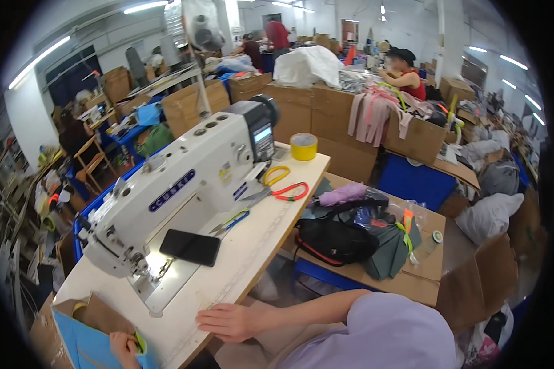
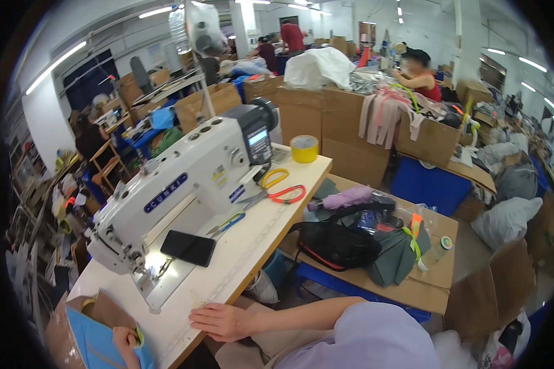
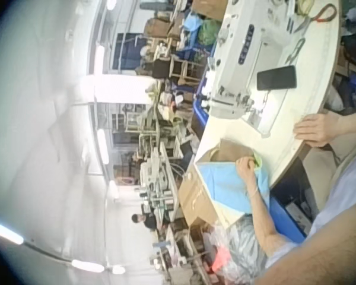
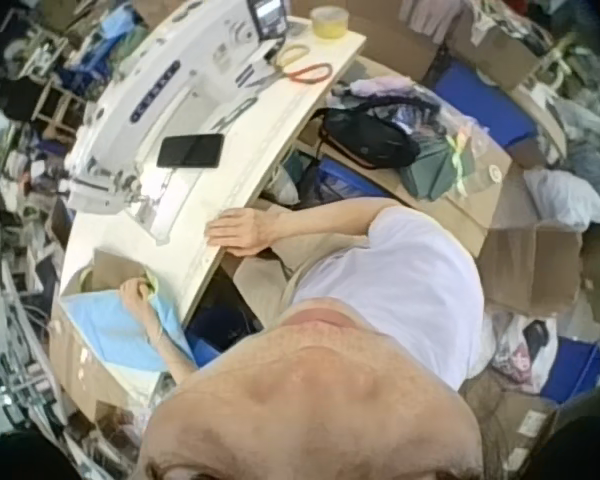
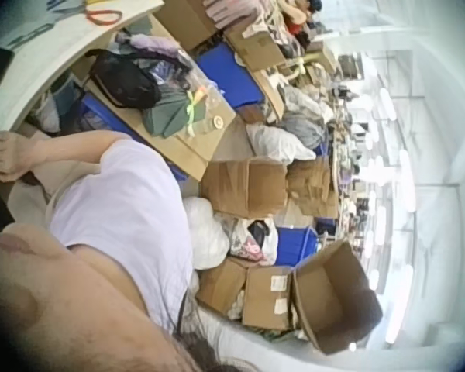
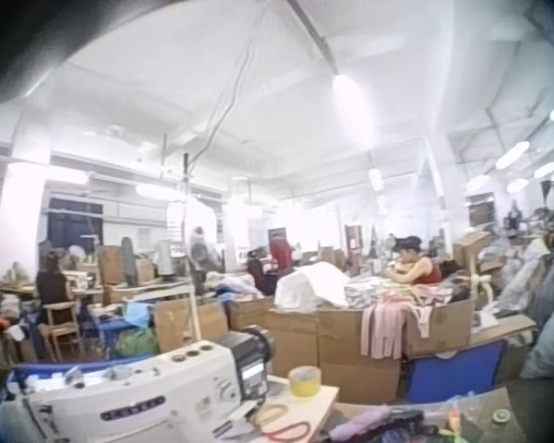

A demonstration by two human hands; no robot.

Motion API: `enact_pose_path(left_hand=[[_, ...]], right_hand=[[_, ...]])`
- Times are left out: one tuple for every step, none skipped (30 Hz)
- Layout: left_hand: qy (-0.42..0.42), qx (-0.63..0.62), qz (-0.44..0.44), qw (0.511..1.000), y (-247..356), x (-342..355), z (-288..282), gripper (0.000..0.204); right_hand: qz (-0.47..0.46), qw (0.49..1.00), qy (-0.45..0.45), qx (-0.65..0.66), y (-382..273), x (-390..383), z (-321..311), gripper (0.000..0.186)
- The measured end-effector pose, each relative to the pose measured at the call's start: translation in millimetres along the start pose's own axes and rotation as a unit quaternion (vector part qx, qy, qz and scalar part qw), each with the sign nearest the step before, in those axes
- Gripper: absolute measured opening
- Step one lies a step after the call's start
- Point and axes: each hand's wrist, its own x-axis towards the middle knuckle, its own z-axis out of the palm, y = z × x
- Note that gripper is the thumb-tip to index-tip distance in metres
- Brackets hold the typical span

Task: The person sews a beige fabric strip onto a blue and green bag using a sewing machine. They align the fabric, guide it through the machine, and trim excess thread with scissors. The person repeats this process for different sections of the bag.

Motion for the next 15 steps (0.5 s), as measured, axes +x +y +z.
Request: enact_pose_path(left_hand=[[-0.028, 0.009, -0.002, 1.000, 15, 7, -3, 0.009], [-0.055, 0.018, -0.004, 0.998, 34, 11, -8, 0.007], [-0.079, 0.034, -0.010, 0.996, 45, 13, -14, 0.008], [-0.075, 0.034, -0.006, 0.997, 47, 14, -15, 0.008], [-0.071, 0.035, -0.004, 0.997, 48, 15, -14, 0.008], [-0.069, 0.037, -0.003, 0.997, 50, 15, -15, 0.008], [-0.070, 0.031, -0.006, 0.997, 52, 16, -15, 0.008], [-0.071, 0.026, -0.010, 0.997, 56, 19, -15, 0.009], [-0.074, 0.024, -0.016, 0.997, 58, 18, -17, 0.009], [-0.046, 0.012, -0.017, 0.999, 51, 15, -16, 0.008], [-0.017, 0.001, -0.018, 1.000, 39, 12, -8, 0.010], [0.013, -0.016, -0.018, 1.000, 36, 13, -2, 0.013], [0.011, -0.011, -0.022, 1.000, 34, 11, -2, 0.013], [0.009, -0.005, -0.026, 1.000, 33, 10, -4, 0.012], [0.005, -0.004, -0.029, 1.000, 35, 11, -3, 0.012]], right_hand=[[0.002, 1.000, 0.005, -0.001, 0, -3, 0, 0.053], [0.004, 1.000, 0.009, -0.001, 0, -5, -2, 0.053], [0.004, 1.000, 0.013, -0.002, -1, -5, 0, 0.053], [0.005, 1.000, 0.016, -0.002, -1, -5, 0, 0.053], [0.005, 1.000, 0.019, -0.001, -1, -5, 0, 0.053], [0.007, 1.000, 0.014, 0.002, -1, -5, 0, 0.053], [0.009, 1.000, 0.008, 0.005, -1, -5, 1, 0.053], [0.011, 1.000, 0.001, 0.009, -1, -6, 1, 0.053], [0.016, 1.000, -0.003, 0.004, -2, -7, 1, 0.052], [0.016, 1.000, -0.003, 0.002, -1, -4, 1, 0.052], [0.015, 1.000, -0.004, 0.001, -2, -2, 1, 0.052], [0.016, 1.000, 0.003, -0.008, -1, -2, 1, 0.051], [0.017, 1.000, 0.005, -0.005, -1, -1, 1, 0.051], [0.017, 1.000, 0.008, -0.003, -2, 0, 2, 0.051], [0.021, 1.000, 0.008, -0.004, -3, 0, 1, 0.051]])
